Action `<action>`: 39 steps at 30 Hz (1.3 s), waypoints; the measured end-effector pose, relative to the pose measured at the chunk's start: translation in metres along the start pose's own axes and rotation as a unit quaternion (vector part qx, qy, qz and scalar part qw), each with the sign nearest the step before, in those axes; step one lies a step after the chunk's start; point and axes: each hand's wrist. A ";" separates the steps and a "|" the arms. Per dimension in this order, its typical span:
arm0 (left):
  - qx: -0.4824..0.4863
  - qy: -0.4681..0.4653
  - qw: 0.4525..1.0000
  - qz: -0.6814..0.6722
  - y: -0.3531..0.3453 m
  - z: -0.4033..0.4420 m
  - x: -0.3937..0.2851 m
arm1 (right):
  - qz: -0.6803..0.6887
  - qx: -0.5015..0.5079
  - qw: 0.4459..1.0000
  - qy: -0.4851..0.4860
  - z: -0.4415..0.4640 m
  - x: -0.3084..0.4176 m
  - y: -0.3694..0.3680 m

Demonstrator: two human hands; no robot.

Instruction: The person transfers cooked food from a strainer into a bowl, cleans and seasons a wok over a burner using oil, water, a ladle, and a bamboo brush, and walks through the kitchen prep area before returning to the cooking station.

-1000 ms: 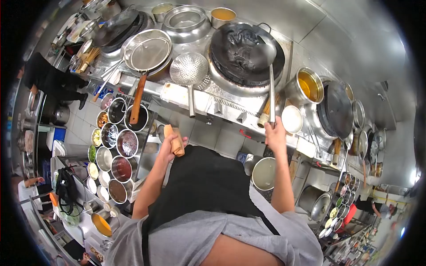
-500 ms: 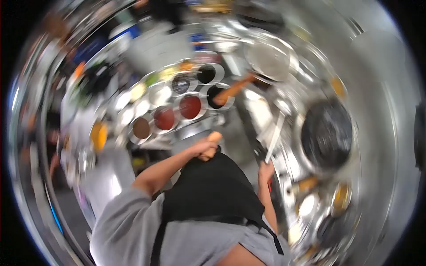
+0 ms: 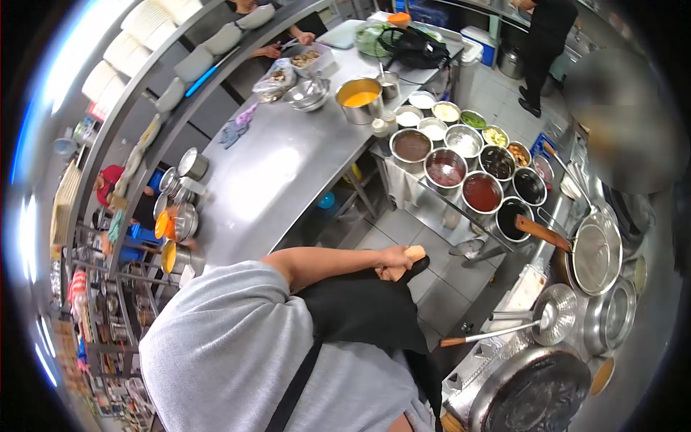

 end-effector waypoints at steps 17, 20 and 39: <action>-0.289 -0.053 0.831 -0.473 0.253 -0.184 0.148 | -0.249 0.175 0.949 0.085 0.045 0.010 -0.092; -0.601 -0.085 0.743 -0.281 0.354 -0.284 0.119 | -0.308 0.212 0.922 0.103 0.041 -0.001 -0.129; -0.566 -0.173 0.770 0.239 0.355 -0.371 0.195 | -0.644 0.610 0.463 -0.009 -0.053 -0.148 -0.312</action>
Point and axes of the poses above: each hand's wrist, its own z-axis towards the middle knuckle, its own y-axis out of the back of the hand, x = y × z, and after that the axes turned 6 degrees about z, right-handed
